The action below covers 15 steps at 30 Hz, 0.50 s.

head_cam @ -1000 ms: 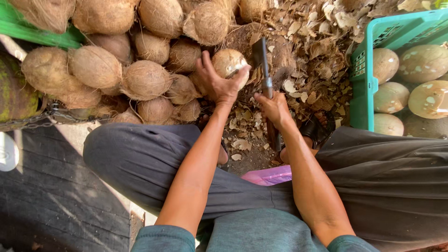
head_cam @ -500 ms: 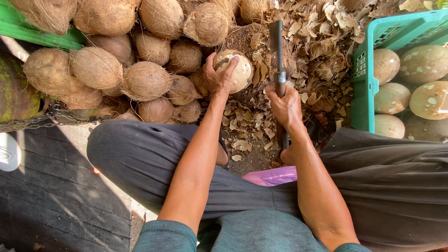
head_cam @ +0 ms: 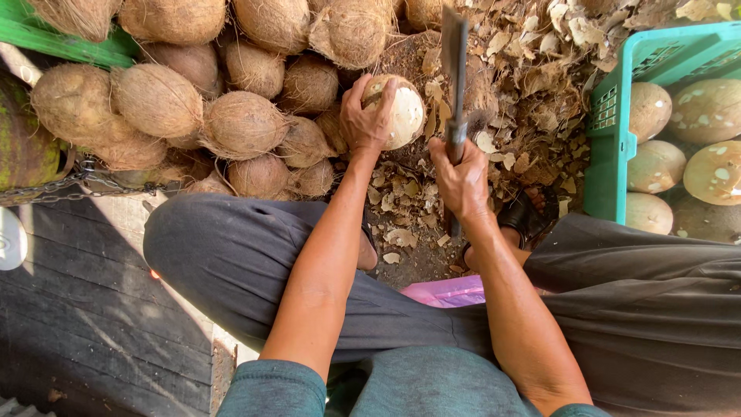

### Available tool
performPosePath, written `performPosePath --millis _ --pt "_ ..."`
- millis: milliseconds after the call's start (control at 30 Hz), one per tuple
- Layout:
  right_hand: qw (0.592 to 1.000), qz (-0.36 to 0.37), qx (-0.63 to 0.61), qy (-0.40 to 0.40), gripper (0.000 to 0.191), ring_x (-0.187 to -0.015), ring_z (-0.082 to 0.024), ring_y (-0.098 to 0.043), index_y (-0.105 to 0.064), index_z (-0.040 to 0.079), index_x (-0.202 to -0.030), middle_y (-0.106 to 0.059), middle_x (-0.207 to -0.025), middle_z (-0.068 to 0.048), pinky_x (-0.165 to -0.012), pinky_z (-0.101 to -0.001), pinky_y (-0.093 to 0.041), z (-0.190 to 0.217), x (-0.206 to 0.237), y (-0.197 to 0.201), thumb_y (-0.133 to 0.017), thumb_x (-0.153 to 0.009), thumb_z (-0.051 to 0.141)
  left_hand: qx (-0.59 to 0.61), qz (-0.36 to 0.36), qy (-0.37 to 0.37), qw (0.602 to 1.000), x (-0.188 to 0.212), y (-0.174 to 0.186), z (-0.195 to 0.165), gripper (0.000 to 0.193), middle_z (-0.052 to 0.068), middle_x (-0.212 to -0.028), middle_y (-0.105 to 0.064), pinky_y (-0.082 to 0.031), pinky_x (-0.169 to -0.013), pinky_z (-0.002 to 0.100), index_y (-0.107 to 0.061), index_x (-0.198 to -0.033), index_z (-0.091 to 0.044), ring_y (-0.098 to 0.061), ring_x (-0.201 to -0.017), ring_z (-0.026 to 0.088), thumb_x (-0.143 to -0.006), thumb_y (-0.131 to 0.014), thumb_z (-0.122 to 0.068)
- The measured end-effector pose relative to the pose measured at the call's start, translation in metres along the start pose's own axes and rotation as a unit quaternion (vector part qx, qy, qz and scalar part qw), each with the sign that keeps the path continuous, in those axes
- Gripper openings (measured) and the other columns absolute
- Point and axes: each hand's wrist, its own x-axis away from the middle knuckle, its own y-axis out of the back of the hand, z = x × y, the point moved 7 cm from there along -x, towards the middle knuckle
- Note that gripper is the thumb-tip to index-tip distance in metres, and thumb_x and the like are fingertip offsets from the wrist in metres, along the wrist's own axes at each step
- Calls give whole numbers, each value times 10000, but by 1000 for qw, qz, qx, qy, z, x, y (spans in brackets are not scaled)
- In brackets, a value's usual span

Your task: The person sits on the ground beside a pile of coconuts and uses a machete to chop and trim the husk off each coconut, rotating the coconut between strikes. Trimmed coconuts are placed into a green plastic crate, and loose husk pieces are set aside.

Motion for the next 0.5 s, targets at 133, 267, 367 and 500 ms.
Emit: performPosePath --millis 133,267,367,500 --pt "975 95 113 -163 242 -462 -138 -468 -583 163 -785 -565 -612 -23 -410 -350 -443 -16 5 -14 -610 -962 326 -5 -30 -81 996 4 6 -11 648 94 -1247 -680 -574 -943 475 -694 -1260 -199 -666 -1145 245 -851 -653 -700" --pt "986 66 76 -131 364 -480 -129 -502 -560 109 -772 -541 -598 -19 -418 -332 -447 -1 3 3 -638 -1000 381 4 -49 -107 993 8 11 -14 655 109 -1277 -664 -558 -948 482 -701 -1260 -175 -642 -1158 279 -860 -673 -693" --pt "992 33 21 -116 367 -461 -120 -497 -530 112 -773 -537 -600 5 -407 -327 -458 3 4 13 -635 -1007 374 3 -30 -63 998 8 8 -7 631 91 -1268 -661 -579 -915 455 -709 -1236 -210 -657 -1163 260 -855 -635 -707" --pt "996 12 -88 -11 342 -423 -115 -424 -477 136 -757 -495 -579 11 -358 -332 -379 10 1 4 -631 -991 332 -3 -18 -43 999 6 4 -3 635 61 -1233 -674 -618 -861 418 -685 -1254 -244 -685 -1123 221 -853 -596 -728"
